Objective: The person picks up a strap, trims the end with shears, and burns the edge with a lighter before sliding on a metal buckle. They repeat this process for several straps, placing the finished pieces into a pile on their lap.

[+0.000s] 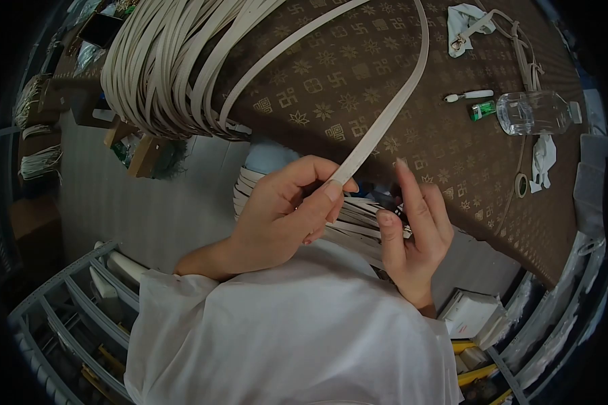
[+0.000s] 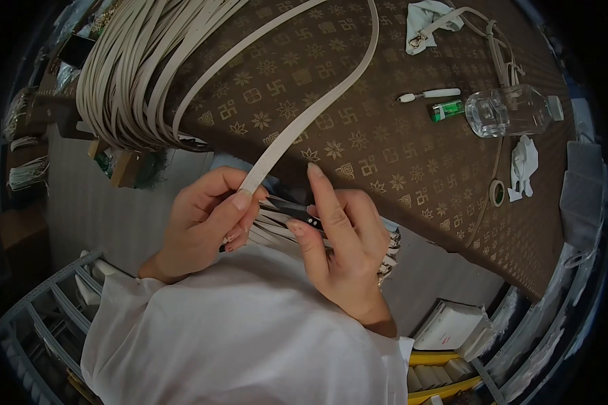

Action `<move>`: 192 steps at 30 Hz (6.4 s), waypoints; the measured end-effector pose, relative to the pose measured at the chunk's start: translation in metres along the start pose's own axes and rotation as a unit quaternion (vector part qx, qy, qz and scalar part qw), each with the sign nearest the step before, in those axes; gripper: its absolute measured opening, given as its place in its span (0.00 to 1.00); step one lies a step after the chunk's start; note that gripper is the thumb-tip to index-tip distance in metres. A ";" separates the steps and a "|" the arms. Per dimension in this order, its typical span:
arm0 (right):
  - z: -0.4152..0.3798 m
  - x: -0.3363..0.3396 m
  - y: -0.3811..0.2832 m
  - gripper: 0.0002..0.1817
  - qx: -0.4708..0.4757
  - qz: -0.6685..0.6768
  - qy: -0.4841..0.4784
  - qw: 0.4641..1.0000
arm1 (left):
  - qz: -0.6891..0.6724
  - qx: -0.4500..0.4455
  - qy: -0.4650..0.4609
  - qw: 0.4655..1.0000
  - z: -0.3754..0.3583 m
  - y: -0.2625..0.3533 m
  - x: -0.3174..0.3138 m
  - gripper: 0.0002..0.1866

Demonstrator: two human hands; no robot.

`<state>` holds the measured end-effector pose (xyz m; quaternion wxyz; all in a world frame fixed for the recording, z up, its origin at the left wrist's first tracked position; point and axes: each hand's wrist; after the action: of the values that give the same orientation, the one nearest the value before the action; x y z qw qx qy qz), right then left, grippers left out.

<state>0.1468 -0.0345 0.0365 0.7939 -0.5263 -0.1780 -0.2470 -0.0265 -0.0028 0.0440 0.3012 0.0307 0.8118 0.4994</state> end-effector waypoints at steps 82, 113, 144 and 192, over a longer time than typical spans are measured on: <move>0.081 -0.027 0.045 0.15 -0.349 0.522 0.055 0.776 | 0.197 0.112 -0.336 0.914 0.018 -0.008 0.029 0.17; 0.027 -0.015 0.020 0.09 -0.237 0.270 0.169 0.918 | 0.134 -0.051 -0.069 0.987 0.028 -0.001 -0.007 0.11; 0.018 0.007 0.006 0.10 -0.251 0.497 0.077 0.827 | 0.241 -0.090 -0.066 0.964 0.024 0.010 -0.028 0.08; -0.012 0.015 0.009 0.21 0.071 -0.136 0.110 0.982 | 0.155 -0.100 -0.065 0.981 0.020 0.007 -0.027 0.12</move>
<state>0.1646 -0.0460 0.0333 0.8033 -0.4088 -0.1764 -0.3955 0.0039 0.0071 0.0561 0.2740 0.1581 0.7215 0.6159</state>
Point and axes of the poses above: each hand's wrist, its own z-axis towards the middle knuckle, its own x-axis out of the back of the hand, y = z × x, and after that the axes turned 1 degree about -y, right-handed
